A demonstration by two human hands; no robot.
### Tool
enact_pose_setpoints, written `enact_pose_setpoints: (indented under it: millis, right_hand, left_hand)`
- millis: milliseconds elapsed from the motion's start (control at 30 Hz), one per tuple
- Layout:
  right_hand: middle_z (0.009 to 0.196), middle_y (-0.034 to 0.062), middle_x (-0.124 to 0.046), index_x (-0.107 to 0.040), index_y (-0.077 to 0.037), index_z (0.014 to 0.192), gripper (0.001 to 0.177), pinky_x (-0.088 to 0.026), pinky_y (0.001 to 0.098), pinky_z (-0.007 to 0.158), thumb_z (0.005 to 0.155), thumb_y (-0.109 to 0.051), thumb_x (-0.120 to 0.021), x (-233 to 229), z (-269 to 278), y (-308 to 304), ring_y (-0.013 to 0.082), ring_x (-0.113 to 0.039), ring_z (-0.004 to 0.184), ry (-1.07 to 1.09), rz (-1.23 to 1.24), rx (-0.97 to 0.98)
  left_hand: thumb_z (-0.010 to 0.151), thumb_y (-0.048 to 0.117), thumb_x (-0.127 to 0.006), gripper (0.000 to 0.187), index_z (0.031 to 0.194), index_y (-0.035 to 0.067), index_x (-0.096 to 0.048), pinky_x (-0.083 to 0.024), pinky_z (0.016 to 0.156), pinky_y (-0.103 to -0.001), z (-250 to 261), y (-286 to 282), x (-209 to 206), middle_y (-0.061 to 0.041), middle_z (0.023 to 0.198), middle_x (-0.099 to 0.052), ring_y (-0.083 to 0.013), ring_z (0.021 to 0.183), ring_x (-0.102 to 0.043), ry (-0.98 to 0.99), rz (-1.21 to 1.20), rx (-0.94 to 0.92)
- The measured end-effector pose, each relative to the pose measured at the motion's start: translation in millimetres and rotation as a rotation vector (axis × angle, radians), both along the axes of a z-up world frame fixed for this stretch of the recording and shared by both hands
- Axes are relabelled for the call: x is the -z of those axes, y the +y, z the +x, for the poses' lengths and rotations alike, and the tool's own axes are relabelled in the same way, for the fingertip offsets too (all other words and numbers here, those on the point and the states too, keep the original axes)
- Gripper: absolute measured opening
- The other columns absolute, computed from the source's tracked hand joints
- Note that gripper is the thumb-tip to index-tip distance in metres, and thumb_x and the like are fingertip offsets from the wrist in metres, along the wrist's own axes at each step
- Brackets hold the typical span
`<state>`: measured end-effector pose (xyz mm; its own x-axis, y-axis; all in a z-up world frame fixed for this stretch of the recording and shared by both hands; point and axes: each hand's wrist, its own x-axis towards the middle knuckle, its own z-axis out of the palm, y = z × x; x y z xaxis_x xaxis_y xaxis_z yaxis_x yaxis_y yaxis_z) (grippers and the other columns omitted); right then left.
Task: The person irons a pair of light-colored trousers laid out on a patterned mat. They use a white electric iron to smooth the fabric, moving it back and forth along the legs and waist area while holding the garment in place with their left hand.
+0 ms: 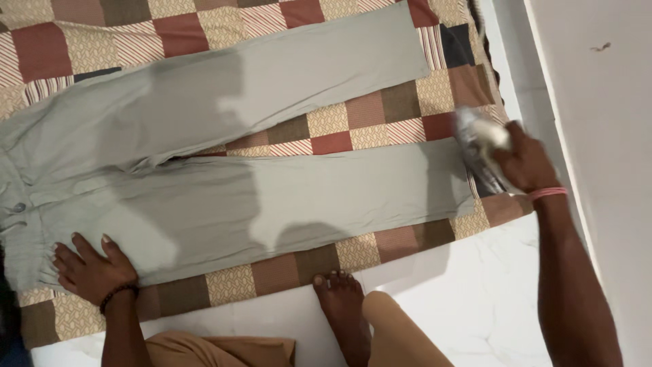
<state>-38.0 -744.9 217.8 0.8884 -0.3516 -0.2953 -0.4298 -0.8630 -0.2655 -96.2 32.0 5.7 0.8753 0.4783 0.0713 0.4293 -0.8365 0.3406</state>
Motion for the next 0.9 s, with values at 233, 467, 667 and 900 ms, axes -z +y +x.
enact_pose_setpoints:
  millis: [233,467,667,900]
  right_hand:
    - [0.099,0.0197,-0.079,-0.069,-0.011,0.126,0.05,-0.059,0.0456,0.086,0.085,-0.039,-0.064,53,-15,82,0.0325,-0.079,0.077,0.271,0.068,-0.373]
    - [0.07,0.0166,-0.074,-0.081,-0.012,0.099,0.059,-0.058,0.0443,0.065,0.076,-0.063,-0.065,67,-34,134,0.0323,-0.074,0.066,0.119,-0.095,-0.505]
    - [0.052,0.0141,-0.065,-0.082,-0.015,0.081,0.066,-0.055,0.0436,0.061,0.094,-0.069,-0.046,74,-26,165,0.0315,-0.068,0.054,0.073,-0.121,-0.532]
    - [0.058,0.0153,-0.066,-0.083,-0.015,0.073,0.06,-0.055,0.0459,0.064,0.095,-0.06,-0.05,84,-19,159,0.034,-0.069,0.06,0.193,-0.132,-0.486]
  left_hand:
    - [0.116,0.044,-0.04,0.065,0.164,0.0,-0.039,-0.015,0.119,-0.069,0,1,18,-0.035,0.169,-0.024,-0.0563,0.153,-0.021,0.017,0.049,-0.051]
    - [0.116,0.044,-0.042,0.062,0.162,0.002,-0.043,-0.017,0.119,-0.068,0,-3,17,-0.032,0.169,-0.027,-0.0531,0.154,-0.023,-0.015,0.04,-0.088]
    - [0.117,0.044,-0.042,0.062,0.162,0.001,-0.043,-0.016,0.119,-0.067,1,-4,12,-0.033,0.169,-0.028,-0.0524,0.153,-0.023,-0.016,0.022,-0.084]
    - [0.117,0.045,-0.043,0.063,0.161,0.0,-0.044,-0.013,0.118,-0.066,2,-5,11,-0.033,0.168,-0.027,-0.0527,0.153,-0.021,-0.023,0.011,-0.081]
